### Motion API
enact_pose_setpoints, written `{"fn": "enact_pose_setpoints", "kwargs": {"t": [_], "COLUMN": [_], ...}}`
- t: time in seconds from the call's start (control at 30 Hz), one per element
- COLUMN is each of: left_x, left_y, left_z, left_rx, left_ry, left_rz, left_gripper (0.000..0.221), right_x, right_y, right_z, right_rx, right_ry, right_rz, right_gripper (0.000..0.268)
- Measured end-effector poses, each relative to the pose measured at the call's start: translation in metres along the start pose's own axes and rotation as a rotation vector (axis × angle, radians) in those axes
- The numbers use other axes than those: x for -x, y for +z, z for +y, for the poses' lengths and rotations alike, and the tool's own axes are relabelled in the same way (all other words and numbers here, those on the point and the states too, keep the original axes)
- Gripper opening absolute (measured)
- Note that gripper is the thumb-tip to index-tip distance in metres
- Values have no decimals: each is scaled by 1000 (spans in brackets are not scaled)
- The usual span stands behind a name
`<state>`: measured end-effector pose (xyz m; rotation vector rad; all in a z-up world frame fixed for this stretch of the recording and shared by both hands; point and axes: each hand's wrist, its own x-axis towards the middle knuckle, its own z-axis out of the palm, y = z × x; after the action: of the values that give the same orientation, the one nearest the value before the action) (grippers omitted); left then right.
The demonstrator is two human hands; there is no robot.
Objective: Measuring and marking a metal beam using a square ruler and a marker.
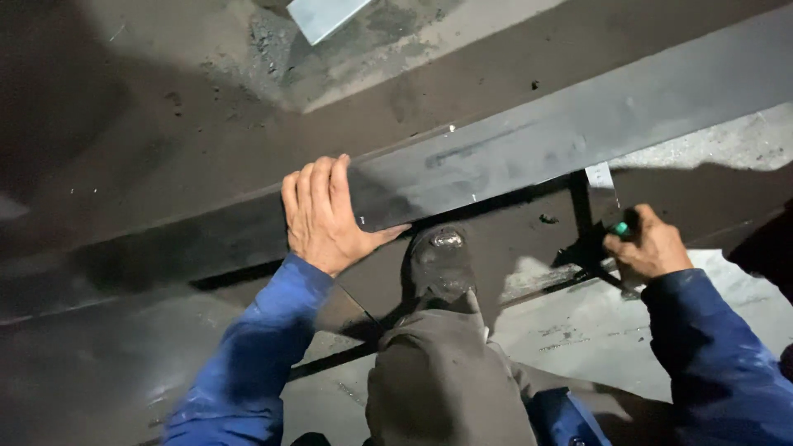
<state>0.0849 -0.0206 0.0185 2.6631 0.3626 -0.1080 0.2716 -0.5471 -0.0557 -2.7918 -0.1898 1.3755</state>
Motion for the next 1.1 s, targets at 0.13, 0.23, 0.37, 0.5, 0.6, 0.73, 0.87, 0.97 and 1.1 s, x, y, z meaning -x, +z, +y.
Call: {"fn": "enact_pose_setpoints", "kwargs": {"t": [0.13,0.23,0.37,0.5,0.6,0.73,0.87,0.97,1.1], "left_x": [-2,-7,-15,-23,-25,-31,-33,-33,-40], "left_y": [-1,-2,-7,-6,-8,-8,-6,-5,-6], "left_z": [2,3,1,-1,-6,-9,-10,-13,-21], "left_rx": [-1,1,-7,-48,-8,-19,-35,-17,-7], "left_ry": [-19,-6,-22,15,1,0,-42,-31,2], "left_rz": [11,6,-75,-82,-73,-103,-143,-137,-114], "left_gripper": [112,112,116,113,109,113,111,110,102], "right_x": [22,42,55,65,59,53,43,38,33], "right_y": [15,12,7,-23,-32,-42,-46,-51,-63], "right_z": [18,21,25,0,-11,-15,-10,-6,-14], "right_rx": [62,73,192,261,305,352,366,380,402], "right_ry": [1,56,59,92,52,-29,-44,-48,-57], "right_rz": [-177,-251,-278,-228,-165,-27,49,89,119], "right_gripper": [62,60,52,45,42,38,42,41,37]}}
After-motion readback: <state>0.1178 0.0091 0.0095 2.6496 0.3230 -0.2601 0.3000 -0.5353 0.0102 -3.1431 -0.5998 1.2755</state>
